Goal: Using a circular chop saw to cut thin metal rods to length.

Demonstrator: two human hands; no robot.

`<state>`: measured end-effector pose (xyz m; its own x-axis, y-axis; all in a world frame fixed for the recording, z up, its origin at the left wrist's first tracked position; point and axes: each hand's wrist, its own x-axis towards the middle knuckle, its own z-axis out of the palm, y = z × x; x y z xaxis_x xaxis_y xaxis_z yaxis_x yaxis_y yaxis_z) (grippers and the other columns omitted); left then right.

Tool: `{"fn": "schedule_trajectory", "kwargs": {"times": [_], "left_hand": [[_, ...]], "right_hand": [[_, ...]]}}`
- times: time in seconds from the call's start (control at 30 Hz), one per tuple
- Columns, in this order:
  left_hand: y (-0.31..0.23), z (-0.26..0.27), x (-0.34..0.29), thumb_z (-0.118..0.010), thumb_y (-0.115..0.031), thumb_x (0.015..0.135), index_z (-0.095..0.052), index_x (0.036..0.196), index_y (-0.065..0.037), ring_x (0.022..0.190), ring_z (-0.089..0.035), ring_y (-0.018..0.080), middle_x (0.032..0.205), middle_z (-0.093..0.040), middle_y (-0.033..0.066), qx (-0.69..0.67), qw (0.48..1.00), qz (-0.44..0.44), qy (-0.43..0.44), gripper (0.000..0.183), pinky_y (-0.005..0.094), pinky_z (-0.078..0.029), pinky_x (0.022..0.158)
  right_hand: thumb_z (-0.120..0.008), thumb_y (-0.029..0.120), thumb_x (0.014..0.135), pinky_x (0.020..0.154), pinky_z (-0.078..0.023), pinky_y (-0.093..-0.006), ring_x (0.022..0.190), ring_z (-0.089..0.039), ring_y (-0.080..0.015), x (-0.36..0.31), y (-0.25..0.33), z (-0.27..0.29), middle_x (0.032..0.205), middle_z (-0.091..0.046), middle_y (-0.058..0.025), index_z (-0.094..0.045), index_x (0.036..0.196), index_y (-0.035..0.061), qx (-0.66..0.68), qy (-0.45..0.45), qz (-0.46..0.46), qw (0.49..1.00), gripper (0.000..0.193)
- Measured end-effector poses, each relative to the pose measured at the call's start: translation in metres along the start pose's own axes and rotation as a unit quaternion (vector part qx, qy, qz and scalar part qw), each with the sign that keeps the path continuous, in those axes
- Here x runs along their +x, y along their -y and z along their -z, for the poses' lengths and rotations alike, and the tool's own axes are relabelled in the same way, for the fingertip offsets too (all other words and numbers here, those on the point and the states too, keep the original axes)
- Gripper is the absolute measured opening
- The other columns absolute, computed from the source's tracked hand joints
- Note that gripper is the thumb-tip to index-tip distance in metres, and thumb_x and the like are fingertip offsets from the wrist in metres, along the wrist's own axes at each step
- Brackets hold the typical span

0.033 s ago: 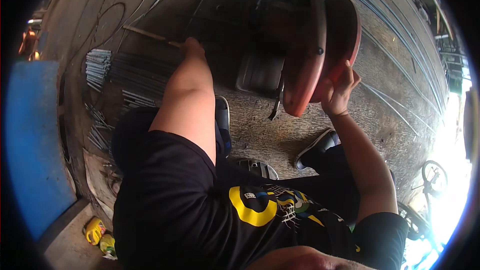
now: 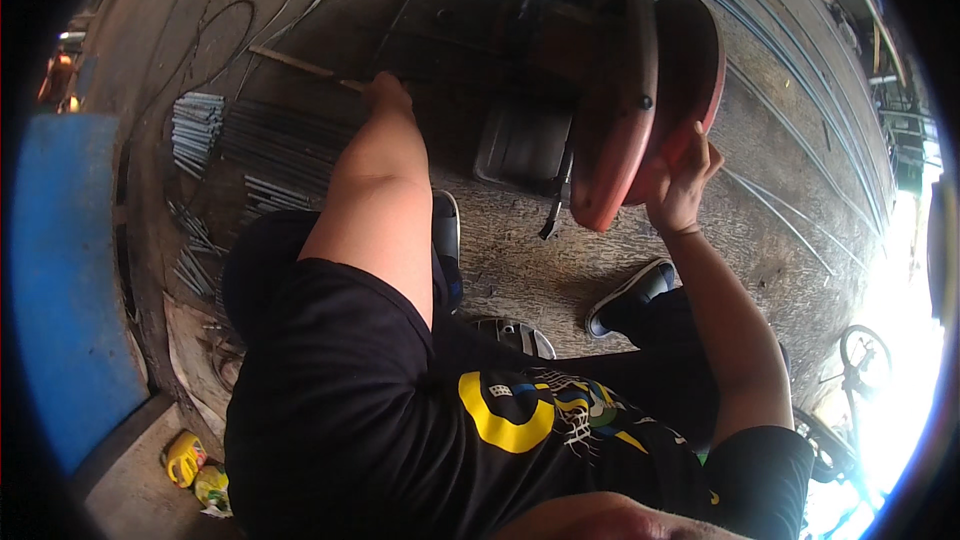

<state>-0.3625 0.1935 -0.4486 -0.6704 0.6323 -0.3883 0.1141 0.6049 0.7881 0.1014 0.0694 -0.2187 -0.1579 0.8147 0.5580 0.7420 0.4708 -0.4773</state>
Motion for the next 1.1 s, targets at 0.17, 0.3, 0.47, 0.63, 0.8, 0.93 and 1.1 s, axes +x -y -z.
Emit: {"fn": "schedule_trajectory", "kwargs": {"times": [0.17,0.3,0.47,0.63,0.8,0.93,1.1], "left_hand": [[-0.022,0.017,-0.035,-0.053,-0.008,0.080,-0.061,0.101,-0.001,0.085,-0.064,0.0263,0.094,-0.063,0.0143,-0.146,0.988,0.036,0.018,0.023,0.0407,-0.054,0.067],[-0.052,0.033,-0.066,-0.052,-0.006,0.082,-0.058,0.104,0.001,0.086,-0.063,0.0262,0.099,-0.060,0.0147,-0.465,0.867,0.163,-0.068,0.023,0.0407,-0.054,0.070],[-0.078,0.056,-0.090,-0.051,-0.003,0.085,-0.054,0.107,0.002,0.086,-0.061,0.0261,0.105,-0.057,0.0153,-0.602,0.773,0.176,-0.100,0.023,0.0407,-0.054,0.073],[-0.097,0.082,-0.130,-0.053,-0.004,0.086,-0.052,0.107,0.003,0.086,-0.061,0.0251,0.104,-0.057,0.0152,-0.581,0.797,0.117,-0.117,0.022,0.0403,-0.054,0.074],[-0.111,0.124,-0.145,-0.051,-0.003,0.091,-0.053,0.103,0.000,0.080,-0.061,0.0215,0.096,-0.059,0.0110,-0.519,0.843,0.059,-0.129,0.013,0.0369,-0.053,0.070],[-0.109,0.147,-0.135,-0.049,-0.003,0.093,-0.055,0.099,0.000,0.075,-0.060,0.0192,0.091,-0.060,0.0095,-0.498,0.856,0.023,-0.138,0.009,0.0362,-0.052,0.067],[-0.102,0.149,-0.108,-0.047,-0.003,0.093,-0.055,0.096,0.000,0.083,-0.061,0.0216,0.096,-0.059,0.0105,-0.374,0.922,0.035,-0.090,0.009,0.0441,-0.053,0.080]], "right_hand": [[-0.054,0.029,0.092,0.096,-0.034,-0.0393,0.106,-0.039,-0.0285,0.026,0.031,0.023,0.115,-0.041,-0.0155,-0.043,0.133,0.0073,-0.083,-0.031,-0.036,0.995,0.048],[-0.050,0.031,0.094,0.094,-0.036,-0.0330,0.102,-0.045,-0.0232,0.063,0.078,0.037,0.113,-0.046,-0.0127,-0.048,0.125,0.0030,0.000,-0.123,-0.087,0.989,0.042],[-0.051,0.019,0.093,0.094,-0.039,-0.0325,0.102,-0.053,-0.0212,0.098,0.159,0.021,0.109,-0.055,-0.0129,-0.052,0.116,-0.0019,0.260,-0.116,0.014,0.959,0.031],[-0.052,0.017,0.096,0.080,-0.043,-0.0271,0.087,-0.052,-0.0140,0.107,0.215,-0.059,0.093,-0.058,-0.0088,-0.055,0.105,-0.0003,0.412,-0.056,-0.041,0.909,0.019],[-0.053,0.039,0.093,0.080,-0.044,-0.0410,0.082,-0.056,-0.0294,0.086,0.217,-0.185,0.088,-0.060,-0.0166,-0.054,0.099,-0.0028,0.344,0.178,-0.316,0.866,0.042],[-0.053,0.039,0.093,0.066,-0.046,-0.0426,0.073,-0.056,-0.0270,0.056,0.200,-0.251,0.085,-0.059,-0.0116,-0.056,0.098,0.0035,0.505,0.254,-0.597,0.569,0.036],[-0.053,0.038,0.094,0.054,-0.040,-0.0399,0.060,-0.050,-0.0240,0.055,0.199,-0.312,0.071,-0.053,-0.0085,-0.052,0.096,0.0080,0.546,0.121,-0.702,0.441,0.030]]}}
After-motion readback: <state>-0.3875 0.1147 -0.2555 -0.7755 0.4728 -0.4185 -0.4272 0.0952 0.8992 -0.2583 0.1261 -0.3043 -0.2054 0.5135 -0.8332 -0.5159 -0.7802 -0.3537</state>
